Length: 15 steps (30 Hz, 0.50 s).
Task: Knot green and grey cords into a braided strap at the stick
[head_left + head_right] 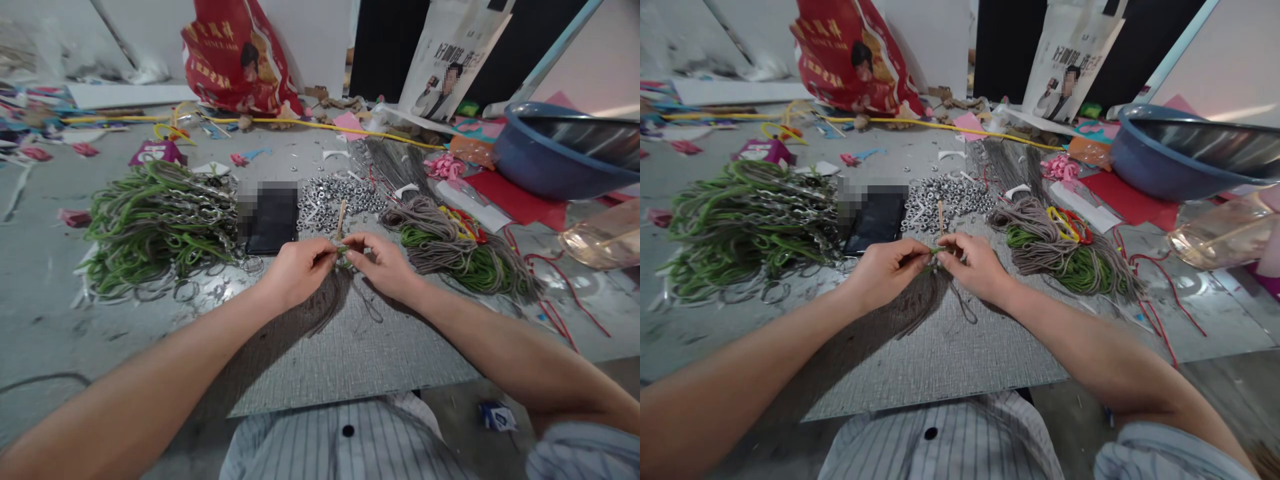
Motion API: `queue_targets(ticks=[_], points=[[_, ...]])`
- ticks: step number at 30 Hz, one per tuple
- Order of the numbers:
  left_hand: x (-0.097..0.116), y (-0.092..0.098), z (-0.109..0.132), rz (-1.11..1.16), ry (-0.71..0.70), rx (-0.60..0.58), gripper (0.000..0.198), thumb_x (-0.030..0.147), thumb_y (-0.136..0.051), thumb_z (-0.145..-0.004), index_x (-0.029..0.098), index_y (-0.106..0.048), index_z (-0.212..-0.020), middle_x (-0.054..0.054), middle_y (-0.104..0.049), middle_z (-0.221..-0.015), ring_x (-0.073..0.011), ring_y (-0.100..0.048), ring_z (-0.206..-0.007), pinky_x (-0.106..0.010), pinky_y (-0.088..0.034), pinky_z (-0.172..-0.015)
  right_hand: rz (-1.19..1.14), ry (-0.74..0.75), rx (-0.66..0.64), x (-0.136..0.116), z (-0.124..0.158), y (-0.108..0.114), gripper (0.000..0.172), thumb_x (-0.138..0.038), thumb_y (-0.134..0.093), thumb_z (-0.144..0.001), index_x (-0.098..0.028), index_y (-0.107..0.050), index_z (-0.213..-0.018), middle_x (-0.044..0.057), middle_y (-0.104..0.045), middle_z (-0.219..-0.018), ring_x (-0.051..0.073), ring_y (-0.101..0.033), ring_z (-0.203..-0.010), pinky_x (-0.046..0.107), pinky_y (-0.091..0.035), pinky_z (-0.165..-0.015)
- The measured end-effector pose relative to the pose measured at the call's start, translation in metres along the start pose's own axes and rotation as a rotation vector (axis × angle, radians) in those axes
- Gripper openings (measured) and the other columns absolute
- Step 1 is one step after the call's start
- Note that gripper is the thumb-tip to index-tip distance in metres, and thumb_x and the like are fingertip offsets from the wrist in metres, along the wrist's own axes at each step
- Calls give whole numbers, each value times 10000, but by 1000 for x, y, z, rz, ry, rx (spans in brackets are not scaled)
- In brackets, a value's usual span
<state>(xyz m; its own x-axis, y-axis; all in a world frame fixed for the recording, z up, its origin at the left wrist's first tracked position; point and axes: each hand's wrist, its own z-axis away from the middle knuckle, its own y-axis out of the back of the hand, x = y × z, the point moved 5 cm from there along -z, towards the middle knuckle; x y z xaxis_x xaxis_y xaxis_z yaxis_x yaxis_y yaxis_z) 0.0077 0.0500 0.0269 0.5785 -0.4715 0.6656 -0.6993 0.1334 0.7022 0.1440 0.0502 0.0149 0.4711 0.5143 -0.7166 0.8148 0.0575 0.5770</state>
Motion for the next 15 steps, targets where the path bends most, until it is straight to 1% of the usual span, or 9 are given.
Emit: queue_targets(ticks=[3,6,8,15], points=[[0,-1,0,20,16,-12,135,193,-491,-758,156,-620,-736,19,-595,-595,-79,-472,-513,-190,-357,-516,12,-9,0,0,0,-1,135,-264,-529,-780,-183,-579,-875,7,-623,-729,122,-554,-676,265,-436,-647],[1,-2,0,31,18,-26,135,194,-493,-754,158,-622,-739,15,-603,-608,-81,-485,-526,-189,-358,-518,37,-7,-12,-2,0,-1,81,-237,-517,-781,-186,-579,-793,-1,-612,-686,120,-550,-657,251,-422,-620],[0,-2,0,29,19,-32,136,198,-491,-754,161,-622,-737,14,-603,-610,-83,-492,-533,-189,-358,-521,59,0,-13,-3,0,-1,78,-224,-506,-784,-192,-573,-759,-4,-609,-675,120,-548,-651,245,-412,-610],[-1,2,0,7,10,0,140,203,-487,-749,165,-618,-714,25,-570,-566,-79,-451,-507,-191,-346,-518,80,-19,13,1,-1,2,97,-240,-470,-821,-193,-545,-780,-14,-585,-639,117,-523,-616,247,-388,-607]])
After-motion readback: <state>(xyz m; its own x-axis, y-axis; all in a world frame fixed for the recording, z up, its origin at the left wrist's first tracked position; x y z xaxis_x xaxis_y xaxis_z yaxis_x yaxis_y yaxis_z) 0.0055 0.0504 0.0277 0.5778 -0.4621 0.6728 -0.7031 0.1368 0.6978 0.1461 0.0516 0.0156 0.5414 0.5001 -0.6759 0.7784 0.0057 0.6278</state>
